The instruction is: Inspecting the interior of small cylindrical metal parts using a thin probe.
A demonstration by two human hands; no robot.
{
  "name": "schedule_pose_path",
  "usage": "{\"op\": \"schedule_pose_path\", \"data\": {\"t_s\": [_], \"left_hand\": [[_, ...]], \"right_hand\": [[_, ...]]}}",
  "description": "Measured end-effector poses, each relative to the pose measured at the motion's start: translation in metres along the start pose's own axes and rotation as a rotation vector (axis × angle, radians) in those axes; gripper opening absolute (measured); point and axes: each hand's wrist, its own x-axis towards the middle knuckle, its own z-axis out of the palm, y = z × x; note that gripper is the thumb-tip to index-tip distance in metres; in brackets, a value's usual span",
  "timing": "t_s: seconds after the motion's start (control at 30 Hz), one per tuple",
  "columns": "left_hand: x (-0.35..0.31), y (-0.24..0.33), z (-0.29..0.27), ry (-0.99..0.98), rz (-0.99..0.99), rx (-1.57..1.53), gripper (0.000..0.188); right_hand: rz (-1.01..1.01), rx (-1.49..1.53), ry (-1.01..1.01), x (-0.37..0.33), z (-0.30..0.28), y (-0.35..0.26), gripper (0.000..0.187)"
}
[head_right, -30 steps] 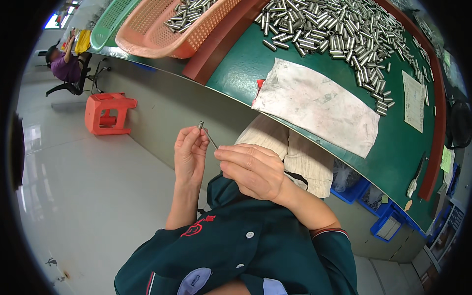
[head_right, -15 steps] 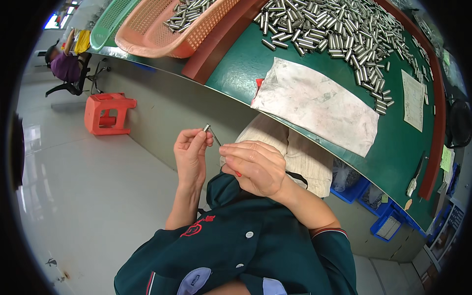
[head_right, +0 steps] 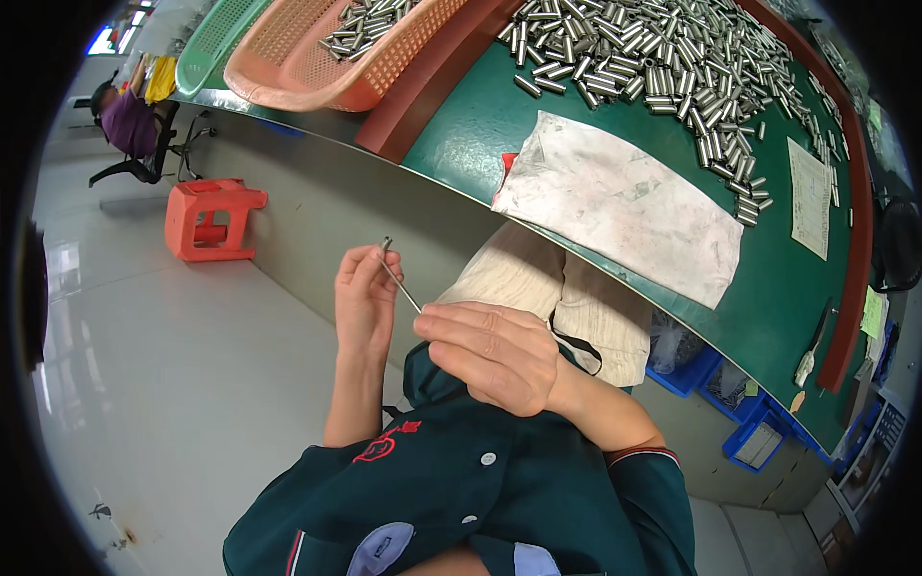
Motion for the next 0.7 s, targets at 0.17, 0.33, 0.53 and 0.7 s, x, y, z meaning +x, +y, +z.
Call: {"op": "schedule_pose_path", "data": {"t_s": [0.17, 0.33, 0.53, 0.7], "left_hand": [[-0.0005, 0.002, -0.0047, -0.038, -0.501, -0.572, 0.005], [-0.0031, 0.0006, -0.0017, -0.057, -0.606, -0.674, 0.007], [-0.0026, -0.0026, -0.0016, -0.084, -0.7, -0.763, 0.01], [-0.0021, -0.0029, -0.0027, -0.107, -0.703, -0.774, 0.011]], "right_hand": [[0.021, -0.019, 0.056, -0.0039, 0.0026, 0.0058, 0.022], [0.028, -0.025, 0.053, -0.0044, 0.0051, 0.006, 0.022], [0.033, -0.02, 0.07, -0.0037, 0.0034, 0.0043, 0.023], [0.041, -0.03, 0.08, -0.0057, 0.0042, 0.0057, 0.025]]}}
